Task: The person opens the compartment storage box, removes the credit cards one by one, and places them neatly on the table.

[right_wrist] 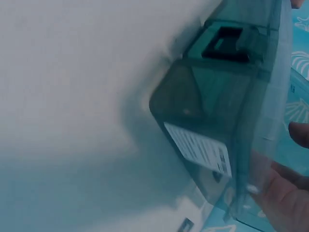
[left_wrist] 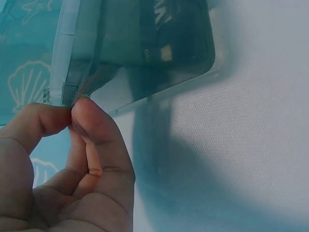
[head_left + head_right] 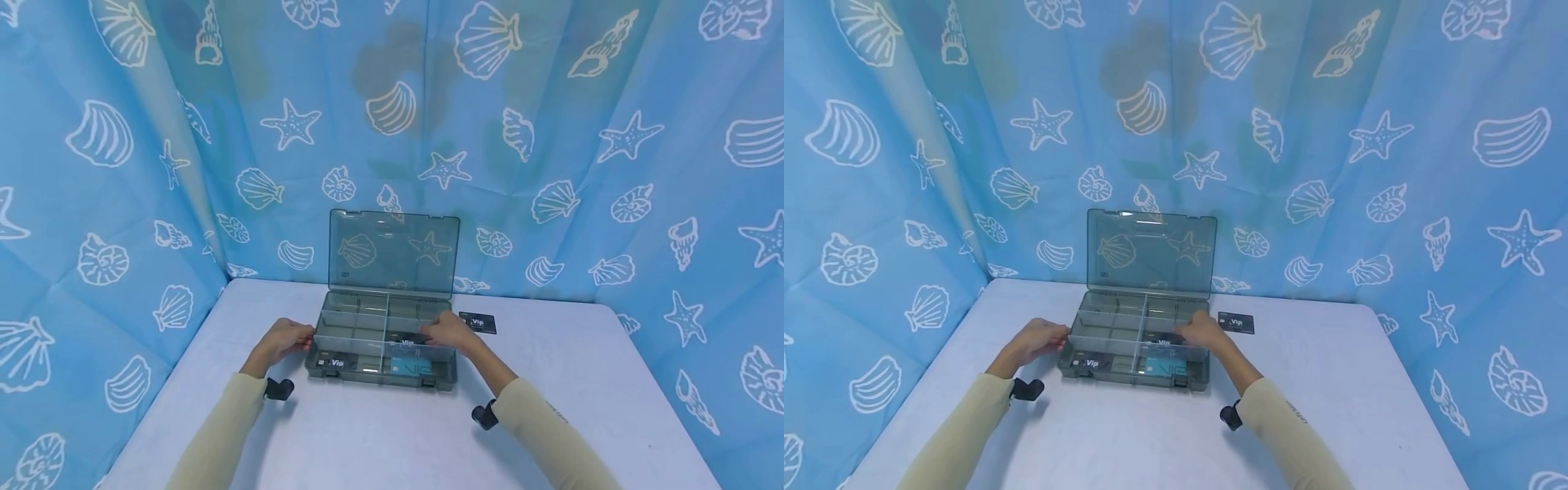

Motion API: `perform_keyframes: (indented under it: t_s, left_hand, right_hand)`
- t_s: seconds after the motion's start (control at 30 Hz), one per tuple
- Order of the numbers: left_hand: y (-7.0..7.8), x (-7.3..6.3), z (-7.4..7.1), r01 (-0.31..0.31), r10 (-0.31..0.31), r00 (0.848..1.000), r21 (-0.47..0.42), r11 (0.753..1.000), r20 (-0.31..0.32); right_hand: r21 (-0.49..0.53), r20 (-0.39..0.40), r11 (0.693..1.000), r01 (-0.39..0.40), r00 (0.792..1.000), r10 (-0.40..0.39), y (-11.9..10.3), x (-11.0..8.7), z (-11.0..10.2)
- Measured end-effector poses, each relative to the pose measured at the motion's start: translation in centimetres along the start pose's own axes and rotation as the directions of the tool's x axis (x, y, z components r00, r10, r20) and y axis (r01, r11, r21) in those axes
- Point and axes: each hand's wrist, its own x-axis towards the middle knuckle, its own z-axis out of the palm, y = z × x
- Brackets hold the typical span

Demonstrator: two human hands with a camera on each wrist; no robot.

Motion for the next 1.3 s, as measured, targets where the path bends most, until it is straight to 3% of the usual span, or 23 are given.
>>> perform_keyframes:
  t_s: [0.2, 0.4, 0.5, 0.6, 0.73, 0.87, 1.1, 1.3]
  left_hand:
    - [0.0, 0.1, 0.0, 0.008, -0.008, 1.0, -0.01, 1.0, 0.0]
    - [0.2, 0.1, 0.0, 0.009, -0.009, 1.0, -0.017, 1.0, -0.006]
    - [0.3, 0.1, 0.1, 0.008, -0.008, 1.0, -0.012, 1.0, -0.004]
    - [0.2, 0.1, 0.2, 0.012, -0.012, 1.0, -0.014, 1.0, -0.012]
    - [0.2, -0.1, 0.4, 0.018, -0.019, 1.0, -0.01, 1.0, -0.017]
    - [0.2, -0.1, 0.4, 0.031, -0.031, 0.999, -0.007, 0.999, -0.029]
    - [0.2, 0.0, 0.4, 0.025, -0.025, 0.999, -0.018, 1.0, -0.027]
    - [0.1, -0.1, 0.2, 0.024, -0.025, 0.999, -0.013, 1.0, -0.025]
  right_hand:
    - [0.153, 0.013, 0.987, -0.056, 0.998, 0.054, -0.1, 0.0, 0.1]
    - [0.415, 0.133, 0.898, -0.146, 0.986, 0.099, -0.6, 0.5, -0.4]
    - [0.466, 0.162, 0.866, -0.183, 0.98, 0.119, -0.7, 0.6, -0.4]
    - [0.481, 0.164, 0.854, -0.197, 0.977, 0.133, -0.6, 0.6, -0.3]
    - [0.397, 0.111, 0.908, -0.134, 0.989, 0.097, -0.1, 0.4, 0.0]
    - [0.262, -0.002, 0.965, -0.02, 1.0, 0.022, 0.4, 0.4, 0.6]
    - [0.305, -0.108, 0.952, 0.013, 0.994, 0.021, 0.5, 0.4, 1.0]
    - [0.34, -0.118, 0.94, 0.0, 0.992, 0.043, 0.5, -0.2, -1.4]
